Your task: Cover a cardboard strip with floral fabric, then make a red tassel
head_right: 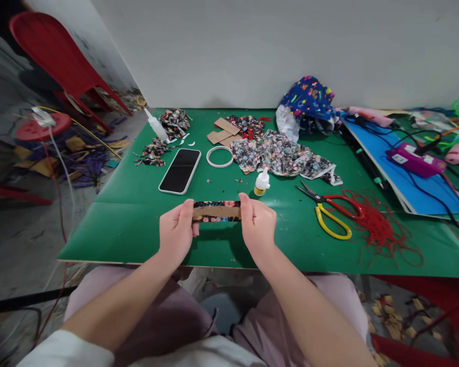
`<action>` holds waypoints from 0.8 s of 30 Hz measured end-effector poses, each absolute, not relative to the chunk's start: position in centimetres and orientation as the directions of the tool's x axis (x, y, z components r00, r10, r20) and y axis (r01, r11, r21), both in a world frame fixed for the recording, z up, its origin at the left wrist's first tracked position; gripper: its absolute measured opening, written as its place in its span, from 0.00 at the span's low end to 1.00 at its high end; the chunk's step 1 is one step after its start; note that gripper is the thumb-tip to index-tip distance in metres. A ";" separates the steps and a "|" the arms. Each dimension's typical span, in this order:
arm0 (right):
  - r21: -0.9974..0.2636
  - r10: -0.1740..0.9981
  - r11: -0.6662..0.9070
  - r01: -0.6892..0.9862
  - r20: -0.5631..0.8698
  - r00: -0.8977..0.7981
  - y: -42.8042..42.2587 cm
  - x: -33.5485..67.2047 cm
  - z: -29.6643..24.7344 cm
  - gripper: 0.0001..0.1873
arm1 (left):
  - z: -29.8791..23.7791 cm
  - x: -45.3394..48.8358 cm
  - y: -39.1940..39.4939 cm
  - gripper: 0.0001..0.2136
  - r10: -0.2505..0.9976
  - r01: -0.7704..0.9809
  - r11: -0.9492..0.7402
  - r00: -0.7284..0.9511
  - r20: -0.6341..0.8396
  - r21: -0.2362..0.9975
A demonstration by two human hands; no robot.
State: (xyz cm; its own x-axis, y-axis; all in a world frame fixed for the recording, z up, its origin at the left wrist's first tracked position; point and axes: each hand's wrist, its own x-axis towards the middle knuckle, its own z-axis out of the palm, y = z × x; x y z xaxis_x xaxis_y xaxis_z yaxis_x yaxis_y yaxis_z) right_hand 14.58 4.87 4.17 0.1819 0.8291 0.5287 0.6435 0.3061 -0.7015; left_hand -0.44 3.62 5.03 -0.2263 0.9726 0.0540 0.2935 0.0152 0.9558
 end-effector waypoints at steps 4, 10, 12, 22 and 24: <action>-0.762 0.856 0.272 0.588 0.470 0.213 4.7 14.5 4.0 0.25 | 4.9 -0.6 3.6 0.24 0.973 0.318 0.000 -0.221 0.074 0.948; -0.977 0.985 0.044 0.208 0.077 0.155 4.7 15.0 3.9 0.33 | 4.6 -1.0 4.3 0.23 0.966 0.139 0.063 -0.256 -0.026 0.988; -0.987 0.991 0.028 0.156 0.048 0.127 4.8 15.0 3.9 0.34 | 4.5 -1.0 4.4 0.24 0.962 0.098 0.054 -0.273 -0.025 0.994; -0.945 0.987 0.083 0.317 0.122 0.106 4.3 14.3 3.9 0.33 | 4.6 -1.0 4.2 0.24 0.956 0.077 0.066 -0.291 -0.041 0.995; -0.921 0.976 0.120 0.370 0.178 0.126 4.2 14.1 3.9 0.32 | 4.7 -0.9 4.1 0.24 0.958 0.124 0.075 -0.284 -0.037 0.989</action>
State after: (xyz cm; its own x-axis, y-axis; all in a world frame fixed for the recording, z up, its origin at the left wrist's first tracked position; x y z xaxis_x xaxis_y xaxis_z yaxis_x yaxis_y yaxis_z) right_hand 14.11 4.24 3.94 0.1256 0.9759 0.1782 0.3703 0.1205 -0.9211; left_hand -0.90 4.07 4.71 -0.2839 0.9581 -0.0366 0.1242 0.0746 0.9895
